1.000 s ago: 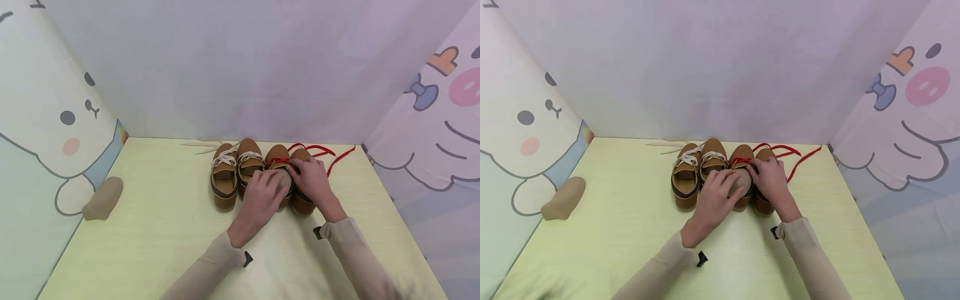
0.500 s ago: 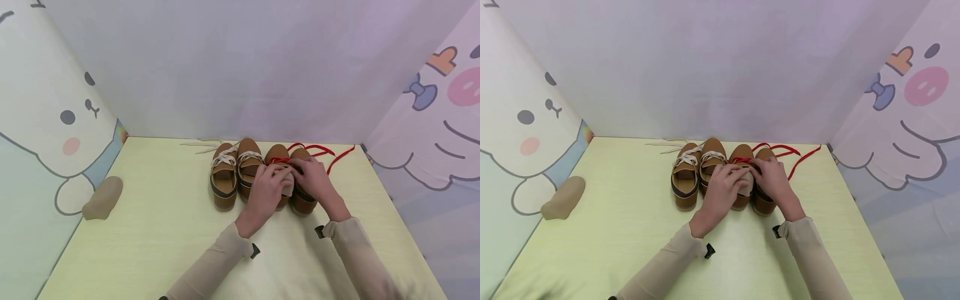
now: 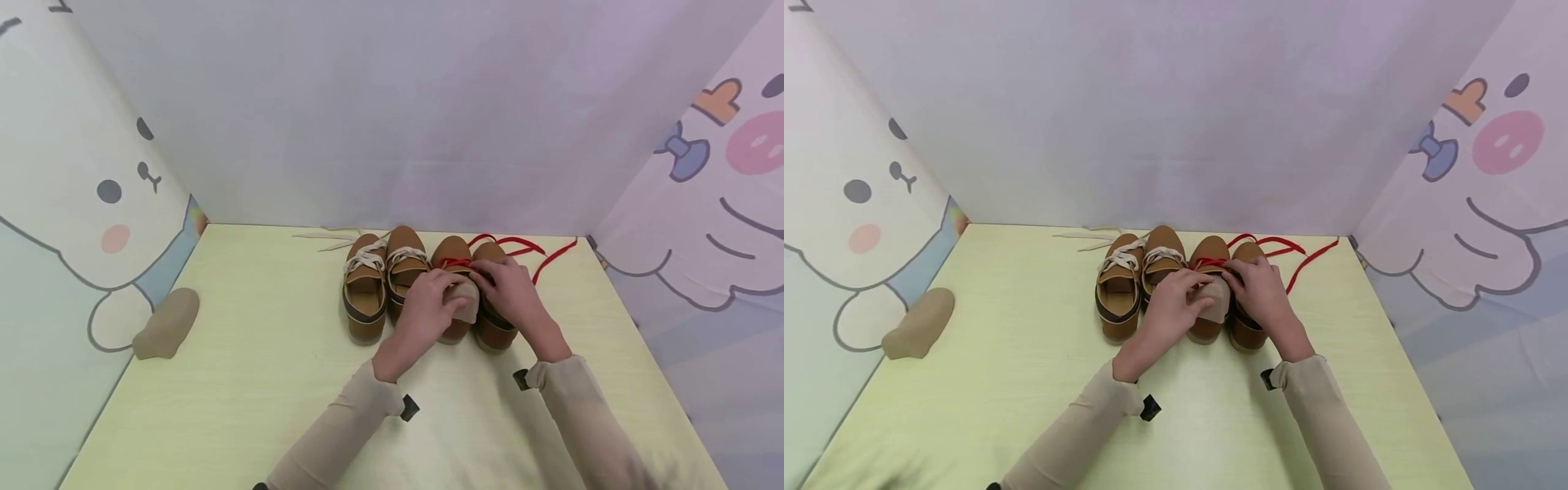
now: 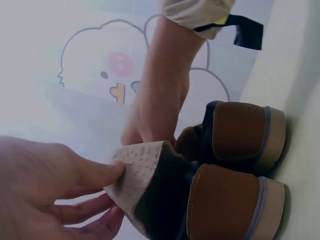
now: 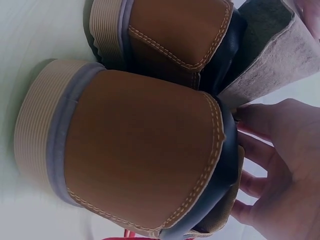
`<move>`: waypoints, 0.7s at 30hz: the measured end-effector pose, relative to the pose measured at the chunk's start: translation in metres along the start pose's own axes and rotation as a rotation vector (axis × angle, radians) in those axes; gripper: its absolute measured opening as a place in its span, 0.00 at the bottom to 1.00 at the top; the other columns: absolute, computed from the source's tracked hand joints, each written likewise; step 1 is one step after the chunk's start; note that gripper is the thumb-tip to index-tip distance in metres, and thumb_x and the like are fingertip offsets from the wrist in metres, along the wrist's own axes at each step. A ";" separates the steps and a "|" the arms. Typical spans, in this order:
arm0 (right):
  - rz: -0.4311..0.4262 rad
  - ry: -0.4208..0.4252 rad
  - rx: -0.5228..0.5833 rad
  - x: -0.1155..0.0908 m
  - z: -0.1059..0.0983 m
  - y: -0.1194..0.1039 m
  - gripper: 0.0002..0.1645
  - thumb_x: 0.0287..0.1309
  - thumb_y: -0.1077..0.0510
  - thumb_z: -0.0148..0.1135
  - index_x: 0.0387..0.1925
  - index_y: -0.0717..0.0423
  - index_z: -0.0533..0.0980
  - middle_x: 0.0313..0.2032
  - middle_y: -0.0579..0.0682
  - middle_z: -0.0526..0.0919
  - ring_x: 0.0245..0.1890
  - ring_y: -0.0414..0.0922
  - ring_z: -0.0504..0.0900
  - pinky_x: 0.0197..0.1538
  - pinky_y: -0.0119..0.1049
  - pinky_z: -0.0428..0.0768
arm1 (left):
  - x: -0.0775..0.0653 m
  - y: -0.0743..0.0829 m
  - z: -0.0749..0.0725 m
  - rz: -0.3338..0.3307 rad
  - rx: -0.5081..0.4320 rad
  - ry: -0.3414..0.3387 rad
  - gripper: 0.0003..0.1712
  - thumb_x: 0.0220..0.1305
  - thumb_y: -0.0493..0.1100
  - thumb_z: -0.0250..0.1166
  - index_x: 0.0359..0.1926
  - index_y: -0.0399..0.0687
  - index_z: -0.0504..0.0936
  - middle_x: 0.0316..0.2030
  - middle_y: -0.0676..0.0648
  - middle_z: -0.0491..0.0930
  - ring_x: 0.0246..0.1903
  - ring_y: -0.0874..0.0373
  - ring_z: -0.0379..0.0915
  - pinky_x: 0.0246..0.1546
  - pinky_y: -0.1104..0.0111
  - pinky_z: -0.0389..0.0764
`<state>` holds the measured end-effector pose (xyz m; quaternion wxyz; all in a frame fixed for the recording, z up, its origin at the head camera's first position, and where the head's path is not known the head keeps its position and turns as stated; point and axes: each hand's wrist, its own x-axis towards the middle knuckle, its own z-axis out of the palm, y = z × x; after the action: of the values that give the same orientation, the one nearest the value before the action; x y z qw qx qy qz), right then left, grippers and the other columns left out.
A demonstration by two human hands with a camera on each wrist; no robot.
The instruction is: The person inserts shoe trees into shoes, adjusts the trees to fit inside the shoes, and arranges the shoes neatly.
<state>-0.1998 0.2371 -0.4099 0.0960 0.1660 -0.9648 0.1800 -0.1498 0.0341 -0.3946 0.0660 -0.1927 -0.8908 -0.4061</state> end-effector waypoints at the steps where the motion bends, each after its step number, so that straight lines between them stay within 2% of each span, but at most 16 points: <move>1: -0.002 0.002 0.001 0.000 0.000 0.000 0.15 0.71 0.54 0.65 0.54 0.56 0.85 0.43 0.60 0.89 0.46 0.62 0.80 0.50 0.66 0.76 | 0.000 -0.001 0.000 -0.005 -0.009 0.000 0.20 0.65 0.46 0.74 0.58 0.52 0.86 0.55 0.49 0.85 0.53 0.52 0.79 0.54 0.63 0.82; 4: -0.007 0.009 -0.002 0.000 0.001 0.000 0.15 0.71 0.54 0.65 0.53 0.56 0.86 0.43 0.59 0.89 0.45 0.62 0.80 0.49 0.65 0.76 | -0.001 -0.003 0.003 -0.002 -0.007 0.009 0.20 0.67 0.46 0.73 0.59 0.53 0.85 0.55 0.49 0.85 0.54 0.51 0.79 0.55 0.62 0.82; 13: 0.008 -0.016 0.001 0.001 0.002 0.001 0.14 0.71 0.57 0.65 0.54 0.54 0.85 0.44 0.61 0.87 0.47 0.62 0.79 0.51 0.67 0.76 | 0.004 -0.007 0.015 0.045 0.107 0.065 0.21 0.70 0.52 0.70 0.61 0.54 0.84 0.56 0.50 0.84 0.56 0.52 0.79 0.59 0.61 0.82; 21: 0.003 -0.004 0.039 0.000 0.001 0.005 0.13 0.70 0.61 0.65 0.53 0.56 0.85 0.43 0.63 0.87 0.47 0.63 0.80 0.48 0.63 0.80 | 0.011 -0.015 0.023 0.083 0.130 0.115 0.20 0.69 0.51 0.70 0.59 0.52 0.85 0.54 0.50 0.85 0.53 0.52 0.80 0.57 0.63 0.82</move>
<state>-0.2017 0.2412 -0.4120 0.0904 0.1671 -0.9615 0.1987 -0.1651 0.0459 -0.4170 0.1465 -0.2012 -0.9013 -0.3546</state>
